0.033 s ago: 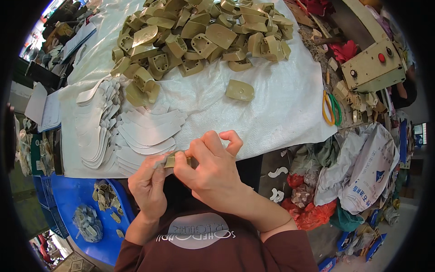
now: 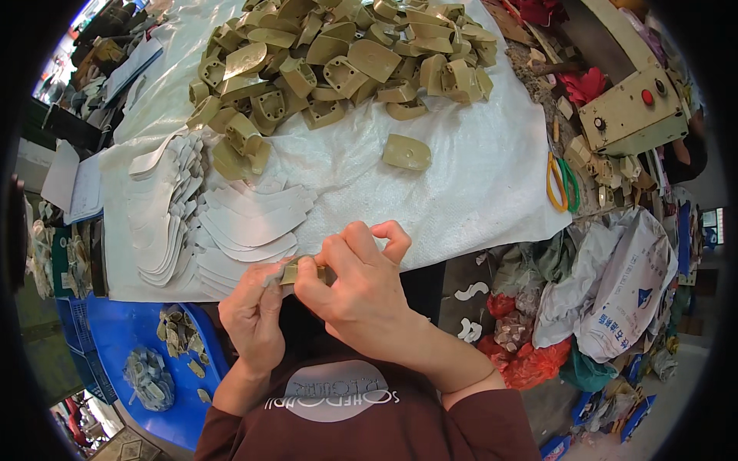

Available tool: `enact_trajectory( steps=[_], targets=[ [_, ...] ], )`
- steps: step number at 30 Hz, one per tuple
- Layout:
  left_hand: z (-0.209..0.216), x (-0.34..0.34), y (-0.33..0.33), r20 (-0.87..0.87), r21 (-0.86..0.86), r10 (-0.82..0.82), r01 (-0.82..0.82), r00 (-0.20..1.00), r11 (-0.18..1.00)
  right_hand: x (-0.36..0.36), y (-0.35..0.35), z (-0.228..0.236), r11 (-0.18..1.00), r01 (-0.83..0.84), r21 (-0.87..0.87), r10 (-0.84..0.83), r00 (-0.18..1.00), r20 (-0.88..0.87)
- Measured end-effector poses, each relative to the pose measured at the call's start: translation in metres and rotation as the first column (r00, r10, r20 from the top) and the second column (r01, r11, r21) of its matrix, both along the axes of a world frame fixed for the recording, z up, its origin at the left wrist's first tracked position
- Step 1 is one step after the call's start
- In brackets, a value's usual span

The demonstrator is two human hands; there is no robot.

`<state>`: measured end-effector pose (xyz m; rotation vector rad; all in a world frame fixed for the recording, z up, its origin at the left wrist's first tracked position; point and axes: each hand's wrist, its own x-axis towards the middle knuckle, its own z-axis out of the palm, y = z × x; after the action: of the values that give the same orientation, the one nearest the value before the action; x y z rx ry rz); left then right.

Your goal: The person repeatedly picks up a beige plastic housing and a white curved insert from a table. They insert the white piece into the beige housing, press the edges to secure the fit, and then place the assembled unit onto a growing pile of finished parts. The process is repeated continuously throughout the clip.

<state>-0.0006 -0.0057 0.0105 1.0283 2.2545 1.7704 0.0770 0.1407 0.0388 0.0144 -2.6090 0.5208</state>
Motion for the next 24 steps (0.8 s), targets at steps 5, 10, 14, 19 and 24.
enact_trajectory(
  steps=[5, 10, 14, 19, 24],
  targets=[
    [0.001, 0.005, 0.012, -0.298, -0.074, 0.046, -0.072, 0.953, 0.995, -0.004, 0.004, -0.016, 0.995, 0.003, -0.098, -0.01, 0.998, -0.07],
    [-0.017, -0.006, 0.009, -0.148, 0.107, -0.004, 0.02, 0.989, 0.994, -0.006, 0.015, -0.024, 0.969, -0.09, -0.232, 0.057, 0.988, -0.144],
    [-0.014, -0.014, 0.012, -0.23, 0.17, -0.032, 0.072, 0.973, 0.983, -0.002, 0.017, -0.025, 0.856, -0.224, -0.467, 0.193, 0.975, -0.114],
    [-0.013, -0.006, 0.011, -0.251, 0.173, -0.058, 0.103, 0.966, 0.98, -0.001, 0.015, -0.013, 0.813, -0.279, -0.511, 0.291, 0.955, -0.058],
    [-0.015, -0.005, 0.007, -0.313, 0.207, -0.069, 0.139, 0.947, 0.969, -0.001, 0.015, -0.018, 0.842, -0.347, -0.413, 0.328, 0.937, -0.119]
  ],
)
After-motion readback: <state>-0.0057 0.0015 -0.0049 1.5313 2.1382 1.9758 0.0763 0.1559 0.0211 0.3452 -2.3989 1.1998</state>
